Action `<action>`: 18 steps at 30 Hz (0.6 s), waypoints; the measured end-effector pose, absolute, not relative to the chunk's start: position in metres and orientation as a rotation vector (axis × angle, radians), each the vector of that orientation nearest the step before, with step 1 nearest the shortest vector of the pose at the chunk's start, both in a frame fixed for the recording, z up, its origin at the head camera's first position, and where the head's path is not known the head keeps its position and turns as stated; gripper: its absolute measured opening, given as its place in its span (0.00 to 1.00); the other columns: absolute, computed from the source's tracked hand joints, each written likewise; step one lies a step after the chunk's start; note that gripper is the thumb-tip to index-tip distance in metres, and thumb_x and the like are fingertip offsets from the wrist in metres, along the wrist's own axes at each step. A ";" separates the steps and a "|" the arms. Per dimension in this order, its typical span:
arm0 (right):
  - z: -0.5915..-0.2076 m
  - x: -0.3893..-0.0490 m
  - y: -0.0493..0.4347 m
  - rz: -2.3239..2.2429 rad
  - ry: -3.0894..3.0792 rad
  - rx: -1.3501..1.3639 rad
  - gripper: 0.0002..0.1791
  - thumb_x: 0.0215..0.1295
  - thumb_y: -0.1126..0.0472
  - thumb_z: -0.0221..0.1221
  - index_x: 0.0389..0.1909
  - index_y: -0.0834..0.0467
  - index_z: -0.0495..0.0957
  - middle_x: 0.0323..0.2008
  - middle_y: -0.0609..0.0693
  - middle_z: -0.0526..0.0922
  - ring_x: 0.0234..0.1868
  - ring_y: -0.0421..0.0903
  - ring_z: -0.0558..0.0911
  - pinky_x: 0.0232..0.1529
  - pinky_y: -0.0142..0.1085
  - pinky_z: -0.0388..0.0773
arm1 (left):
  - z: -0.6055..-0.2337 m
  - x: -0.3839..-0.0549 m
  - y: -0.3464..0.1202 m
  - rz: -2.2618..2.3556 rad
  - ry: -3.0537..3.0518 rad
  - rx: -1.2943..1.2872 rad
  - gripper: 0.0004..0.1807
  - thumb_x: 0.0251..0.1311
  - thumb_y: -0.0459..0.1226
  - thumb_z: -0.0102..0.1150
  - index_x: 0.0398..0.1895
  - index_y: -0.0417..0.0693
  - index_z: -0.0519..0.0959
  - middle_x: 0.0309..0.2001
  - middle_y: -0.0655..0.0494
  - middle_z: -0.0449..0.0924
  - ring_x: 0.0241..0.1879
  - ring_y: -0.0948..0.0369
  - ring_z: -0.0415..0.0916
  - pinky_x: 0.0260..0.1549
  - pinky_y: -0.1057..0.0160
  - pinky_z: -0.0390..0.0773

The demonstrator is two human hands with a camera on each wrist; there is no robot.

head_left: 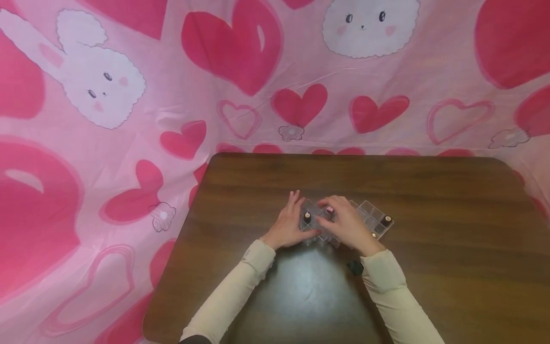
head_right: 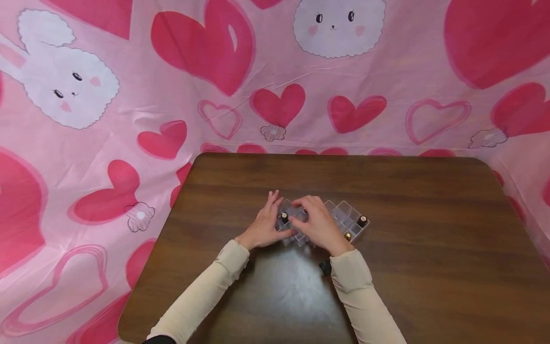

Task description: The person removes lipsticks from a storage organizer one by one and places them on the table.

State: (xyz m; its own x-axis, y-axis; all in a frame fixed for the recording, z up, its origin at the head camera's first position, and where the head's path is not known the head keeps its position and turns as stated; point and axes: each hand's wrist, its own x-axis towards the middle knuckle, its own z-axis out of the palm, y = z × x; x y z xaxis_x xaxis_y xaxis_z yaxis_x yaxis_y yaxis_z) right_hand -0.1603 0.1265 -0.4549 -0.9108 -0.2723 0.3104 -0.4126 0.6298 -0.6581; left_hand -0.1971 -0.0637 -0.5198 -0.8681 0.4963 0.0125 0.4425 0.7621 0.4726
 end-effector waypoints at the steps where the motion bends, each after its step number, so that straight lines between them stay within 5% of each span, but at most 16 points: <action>1: -0.456 -0.162 0.124 1.141 -2.678 0.572 0.18 0.49 0.57 0.64 0.42 0.57 0.76 0.41 0.49 0.78 0.42 0.49 0.73 0.40 0.42 0.71 | -0.520 -0.197 -0.064 0.714 2.842 0.753 0.58 0.39 0.73 0.44 0.69 0.51 0.43 0.71 0.59 0.26 0.70 0.58 0.23 0.63 0.46 0.52; 11: -0.468 -0.173 0.111 0.974 -2.753 0.626 0.18 0.49 0.55 0.63 0.41 0.58 0.77 0.42 0.51 0.79 0.51 0.51 0.70 0.51 0.50 0.65 | -0.513 -0.200 -0.067 0.518 2.845 0.879 0.57 0.43 0.71 0.43 0.70 0.46 0.43 0.72 0.53 0.31 0.70 0.55 0.27 0.64 0.50 0.53; 18: -0.472 -0.176 0.107 0.865 -2.796 0.613 0.18 0.49 0.53 0.62 0.41 0.56 0.77 0.45 0.52 0.79 0.56 0.52 0.68 0.55 0.53 0.60 | -0.511 -0.204 -0.076 0.363 2.813 0.998 0.47 0.54 0.57 0.42 0.70 0.45 0.37 0.72 0.54 0.26 0.70 0.56 0.25 0.65 0.55 0.51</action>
